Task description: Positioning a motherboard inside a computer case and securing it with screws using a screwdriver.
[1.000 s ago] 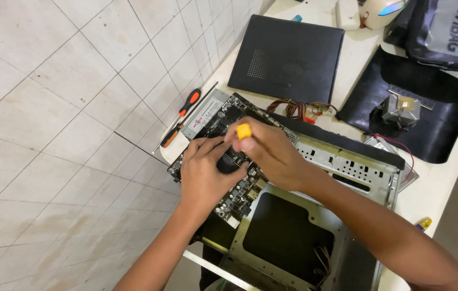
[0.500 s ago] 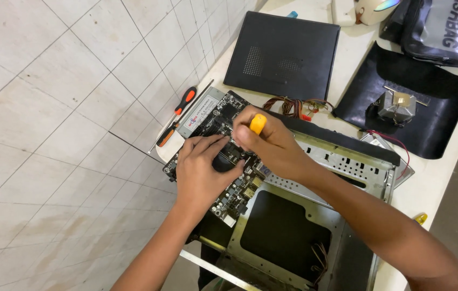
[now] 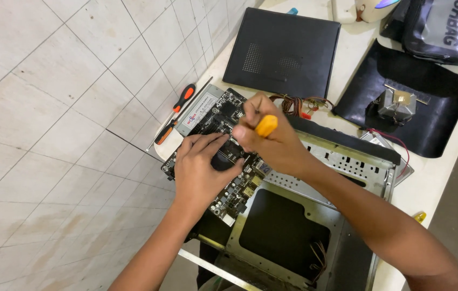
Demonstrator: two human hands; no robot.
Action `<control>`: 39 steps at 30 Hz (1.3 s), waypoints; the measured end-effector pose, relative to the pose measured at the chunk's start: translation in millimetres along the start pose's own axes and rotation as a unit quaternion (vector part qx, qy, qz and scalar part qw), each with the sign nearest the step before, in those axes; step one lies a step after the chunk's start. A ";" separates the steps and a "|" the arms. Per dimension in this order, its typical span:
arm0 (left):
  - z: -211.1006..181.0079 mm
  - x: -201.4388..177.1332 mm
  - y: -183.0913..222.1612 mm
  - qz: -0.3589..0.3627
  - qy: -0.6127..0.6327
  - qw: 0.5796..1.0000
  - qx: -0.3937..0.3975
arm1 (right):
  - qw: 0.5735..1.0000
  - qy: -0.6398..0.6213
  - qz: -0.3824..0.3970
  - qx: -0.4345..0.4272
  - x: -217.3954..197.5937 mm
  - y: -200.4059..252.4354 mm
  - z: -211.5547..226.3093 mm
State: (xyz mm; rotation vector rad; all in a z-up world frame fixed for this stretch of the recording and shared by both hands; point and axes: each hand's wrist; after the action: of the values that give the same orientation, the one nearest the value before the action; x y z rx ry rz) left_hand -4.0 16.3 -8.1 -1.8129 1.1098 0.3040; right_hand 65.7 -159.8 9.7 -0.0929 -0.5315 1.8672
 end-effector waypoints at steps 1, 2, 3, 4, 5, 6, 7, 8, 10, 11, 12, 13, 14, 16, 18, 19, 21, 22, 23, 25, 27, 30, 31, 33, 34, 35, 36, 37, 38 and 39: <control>0.7 0.4 0.4 -0.004 -0.002 1.000 0.004 | 0.999 -0.015 0.028 0.015 1.9 0.5 -0.8; -0.3 0.4 0.1 -0.003 -0.002 1.000 0.004 | 0.999 -0.016 0.027 0.016 3.8 1.6 4.6; -1.1 0.0 -0.5 -0.006 0.000 1.000 0.005 | 0.998 -0.016 0.052 0.018 6.2 1.2 10.0; -1.6 -0.8 -1.0 -0.009 0.001 1.000 0.006 | 0.997 -0.016 0.076 0.021 9.2 0.9 15.4; -0.5 -0.5 -0.8 -0.011 -0.002 1.000 0.004 | 0.996 -0.018 0.080 0.022 10.3 -1.1 21.0; 0.9 -0.4 -0.4 -0.011 0.001 1.000 0.012 | 0.996 0.034 0.068 -0.040 11.6 -3.2 26.4; 2.4 -0.2 -0.2 -0.010 0.004 1.000 0.021 | 0.990 0.085 0.056 -0.102 13.0 -5.4 31.6; -0.4 -3.3 -1.4 -0.012 0.001 1.000 0.018 | 0.990 0.083 0.059 -0.102 12.2 -6.3 34.2; -7.3 -9.0 -4.6 0.007 0.020 1.000 0.000 | 0.994 0.055 0.014 -0.088 9.4 -8.2 40.1; -7.7 -10.3 -4.4 0.007 0.018 1.000 0.000 | 0.995 0.054 0.015 -0.088 8.9 -6.4 37.3; -8.4 -11.3 -4.3 0.006 0.018 1.000 0.002 | 0.998 0.029 0.008 -0.060 7.8 -4.7 34.5; -9.7 -11.2 -5.1 0.005 0.019 1.000 0.005 | 0.999 0.006 0.000 -0.033 5.7 -3.3 32.3; -8.5 -10.7 -5.6 0.004 0.019 1.000 0.006 | 0.999 0.006 0.000 -0.034 2.6 -4.8 20.4; -6.3 -10.0 -5.0 0.020 0.014 1.000 0.009 | 0.998 -0.040 0.044 -0.004 -3.7 -5.2 -3.7; -6.0 -8.8 -5.1 0.023 0.019 1.000 0.009 | 0.997 -0.046 0.056 -0.015 0.7 -2.3 0.9; -5.3 -9.1 -4.9 0.022 0.020 1.000 0.006 | 0.995 -0.055 0.075 -0.026 4.0 -1.8 2.9; -5.7 -7.5 -5.7 0.022 0.012 1.000 0.004 | 0.994 -0.038 0.095 -0.036 2.6 -8.2 9.4; -5.7 -7.4 -5.4 0.022 0.004 1.000 0.002 | 0.992 -0.022 0.115 -0.046 2.6 -10.9 12.3; -5.3 -8.0 -5.8 0.021 0.003 1.000 0.001 | 0.992 -0.022 0.116 -0.047 6.2 -11.5 21.6; -4.9 -9.7 -5.8 0.025 0.020 0.999 0.001 | 0.994 0.055 0.016 -0.093 13.6 -11.7 40.4; -5.2 -9.5 -4.9 0.019 0.021 1.000 -0.001 | 0.992 0.080 -0.027 -0.095 4.8 -11.1 34.0; -4.8 -7.4 -4.4 0.012 0.021 1.000 0.001 | 0.985 0.115 -0.096 -0.091 -0.5 -8.4 32.2; -4.3 -7.2 -3.8 0.011 0.017 1.000 0.004 | 0.982 0.124 -0.119 -0.084 -0.2 -6.8 32.4; -1.0 -4.7 -1.5 0.009 0.008 1.000 0.009 | 0.967 0.208 -0.106 -0.105 0.8 -11.1 47.8; -0.1 -3.3 -0.5 0.008 -0.002 1.000 0.014 | 0.944 0.291 -0.092 -0.124 1.0 -12.7 56.3; 0.9 -2.7 0.6 0.007 0.002 1.000 0.018 | 0.942 0.295 -0.094 -0.127 0.5 -17.9 68.7; 1.5 -2.5 1.4 0.008 -0.007 1.000 0.015 | 0.898 0.421 0.008 -0.126 0.4 -23.1 81.8; 2.2 -1.3 0.8 0.008 -0.014 1.000 0.013 | 0.827 0.539 0.109 -0.120 0.0 -28.7 95.6; -0.6 -4.9 -2.4 0.007 -0.009 1.000 0.019 | 0.824 0.544 0.104 -0.122 9.6 -34.5 100.8; -3.8 -8.1 -4.3 0.020 0.000 1.000 0.004 | 0.723 0.648 0.226 -0.080 19.2 -40.0 105.9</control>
State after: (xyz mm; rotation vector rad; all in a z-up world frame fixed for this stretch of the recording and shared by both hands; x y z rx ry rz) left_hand -6.1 18.2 1.5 -1.7864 1.1465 0.3221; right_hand 60.2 -165.1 124.2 -1.6378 0.3772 1.6862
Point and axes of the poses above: each hand's wrist, its own y-axis away from the middle knuckle, its own x-axis out of the palm, z = x × y, and after that the axes turned 14 degrees about -z, right-handed
